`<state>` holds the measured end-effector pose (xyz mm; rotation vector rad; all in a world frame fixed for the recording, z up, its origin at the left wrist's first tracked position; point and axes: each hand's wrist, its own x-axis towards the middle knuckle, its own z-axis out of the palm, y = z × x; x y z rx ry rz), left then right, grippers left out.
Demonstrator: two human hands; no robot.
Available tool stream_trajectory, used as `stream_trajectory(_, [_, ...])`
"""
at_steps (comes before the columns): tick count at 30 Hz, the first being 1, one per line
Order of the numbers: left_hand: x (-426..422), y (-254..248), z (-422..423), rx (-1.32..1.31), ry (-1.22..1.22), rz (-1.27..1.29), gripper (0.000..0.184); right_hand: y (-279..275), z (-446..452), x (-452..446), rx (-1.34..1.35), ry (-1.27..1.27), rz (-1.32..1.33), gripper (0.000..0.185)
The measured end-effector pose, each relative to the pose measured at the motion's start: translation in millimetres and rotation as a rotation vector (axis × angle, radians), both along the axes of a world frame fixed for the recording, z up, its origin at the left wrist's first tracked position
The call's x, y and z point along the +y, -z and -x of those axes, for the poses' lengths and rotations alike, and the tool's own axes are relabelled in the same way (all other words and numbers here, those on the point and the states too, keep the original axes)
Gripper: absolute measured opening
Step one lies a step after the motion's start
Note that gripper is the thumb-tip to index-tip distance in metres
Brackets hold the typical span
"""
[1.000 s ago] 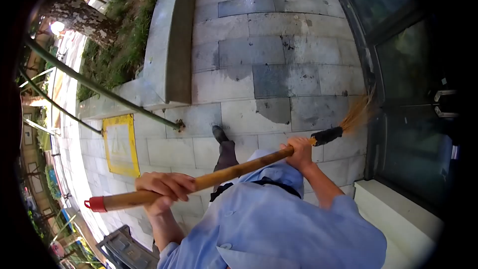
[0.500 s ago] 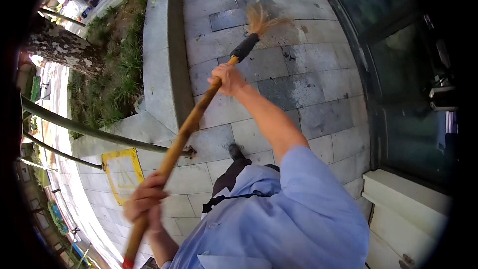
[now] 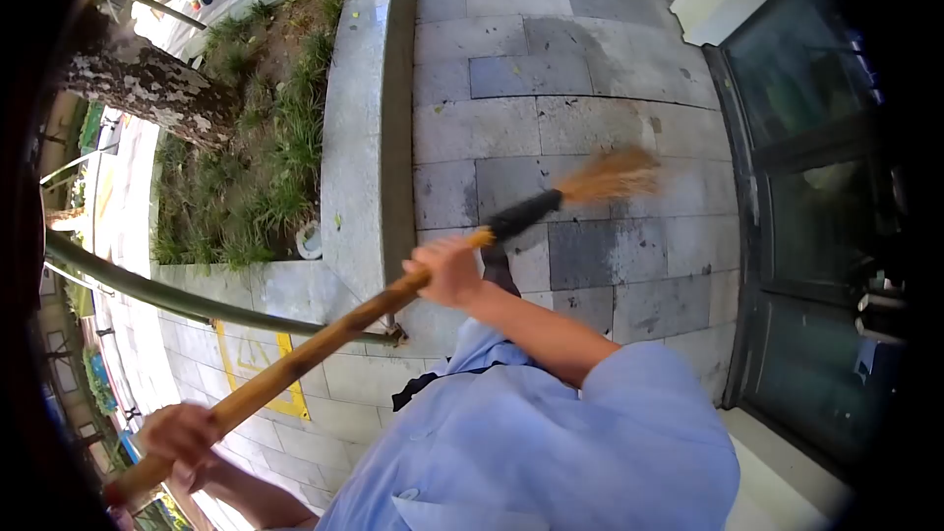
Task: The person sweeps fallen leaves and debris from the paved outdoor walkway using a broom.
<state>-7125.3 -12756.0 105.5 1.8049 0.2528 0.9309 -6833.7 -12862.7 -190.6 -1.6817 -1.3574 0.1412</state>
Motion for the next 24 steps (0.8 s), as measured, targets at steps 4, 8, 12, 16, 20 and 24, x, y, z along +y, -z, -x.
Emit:
stream_trajectory(4, [27.9,-68.2,-72.9,0.351,0.167,-0.328,0.030,-15.8,-46.9,140.9,0.040,-0.028,-0.280,0.028])
stream_trajectory(8, [46.4,-37.9,-161.4,0.224,-0.107,-0.506,0.028,-32.7,-130.8,230.3,0.085,-0.015,-0.353,0.029])
stream_trajectory(12, [111.8,-37.1,-102.1,-0.115,-0.114,-0.321,0.026,-74.8,-164.3,250.7,-0.006,-0.005,-0.381,0.029])
stream_trajectory(16, [197.6,-9.1,-153.1,-0.160,0.056,-0.271,0.020,-65.5,-210.3,236.0,-0.104,0.160,-0.273,0.027])
stream_trajectory(20, [239.5,51.7,-275.2,-0.235,0.305,0.194,0.016,-19.4,-275.8,176.1,-0.118,0.279,0.103,0.025])
stream_trajectory(24, [253.0,100.9,-390.2,-0.167,0.568,0.556,0.008,32.2,-334.2,110.9,-0.089,0.453,0.315,0.030])
